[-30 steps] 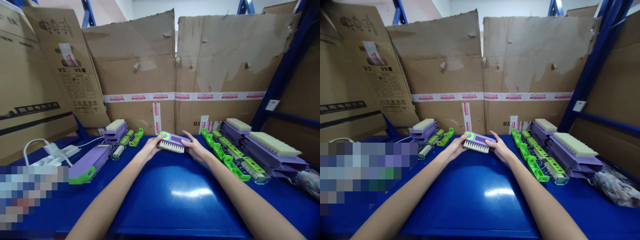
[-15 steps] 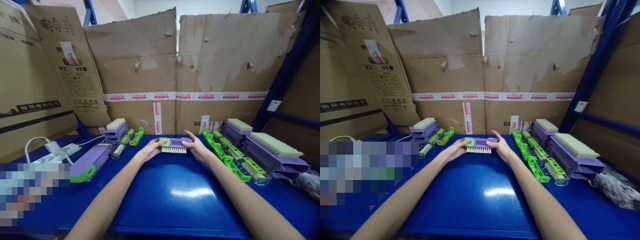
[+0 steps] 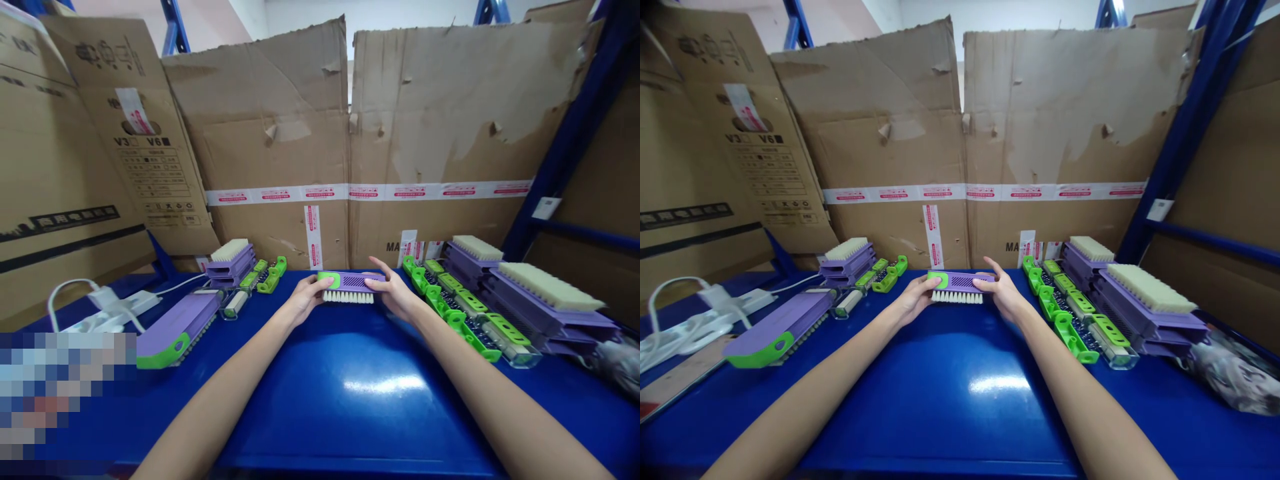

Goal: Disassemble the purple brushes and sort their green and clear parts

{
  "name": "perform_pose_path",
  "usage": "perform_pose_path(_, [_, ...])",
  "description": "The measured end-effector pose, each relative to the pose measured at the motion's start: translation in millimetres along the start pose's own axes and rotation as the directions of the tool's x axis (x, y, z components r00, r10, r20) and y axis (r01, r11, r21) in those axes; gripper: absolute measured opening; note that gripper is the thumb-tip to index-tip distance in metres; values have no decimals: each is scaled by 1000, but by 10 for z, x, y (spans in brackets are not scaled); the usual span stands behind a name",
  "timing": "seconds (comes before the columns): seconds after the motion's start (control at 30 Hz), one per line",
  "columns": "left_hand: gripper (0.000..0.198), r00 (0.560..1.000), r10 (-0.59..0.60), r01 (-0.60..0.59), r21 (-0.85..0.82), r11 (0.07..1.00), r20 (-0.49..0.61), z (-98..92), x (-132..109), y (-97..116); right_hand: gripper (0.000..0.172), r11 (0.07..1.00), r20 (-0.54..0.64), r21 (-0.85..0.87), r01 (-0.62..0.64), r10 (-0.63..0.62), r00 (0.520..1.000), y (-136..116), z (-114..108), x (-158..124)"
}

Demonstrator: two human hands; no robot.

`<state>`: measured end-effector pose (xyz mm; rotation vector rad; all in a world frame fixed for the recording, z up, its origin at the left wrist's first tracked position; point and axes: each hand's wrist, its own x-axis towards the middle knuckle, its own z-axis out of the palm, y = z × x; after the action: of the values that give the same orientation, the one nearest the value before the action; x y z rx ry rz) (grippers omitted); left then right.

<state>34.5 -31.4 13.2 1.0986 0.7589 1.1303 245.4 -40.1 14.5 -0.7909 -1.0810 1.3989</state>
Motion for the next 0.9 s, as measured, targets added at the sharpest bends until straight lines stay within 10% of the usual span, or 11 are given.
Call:
perform_pose_path(0.53, [46, 990, 70, -68, 18, 998, -120, 156, -50, 178, 93, 999, 53, 48, -22, 20, 998, -90, 64, -36])
perform_pose_path(0.9, [44, 998, 52, -52, -19, 998, -17, 69, -18, 105, 94, 998, 35, 63, -9, 7, 999, -111, 49, -42])
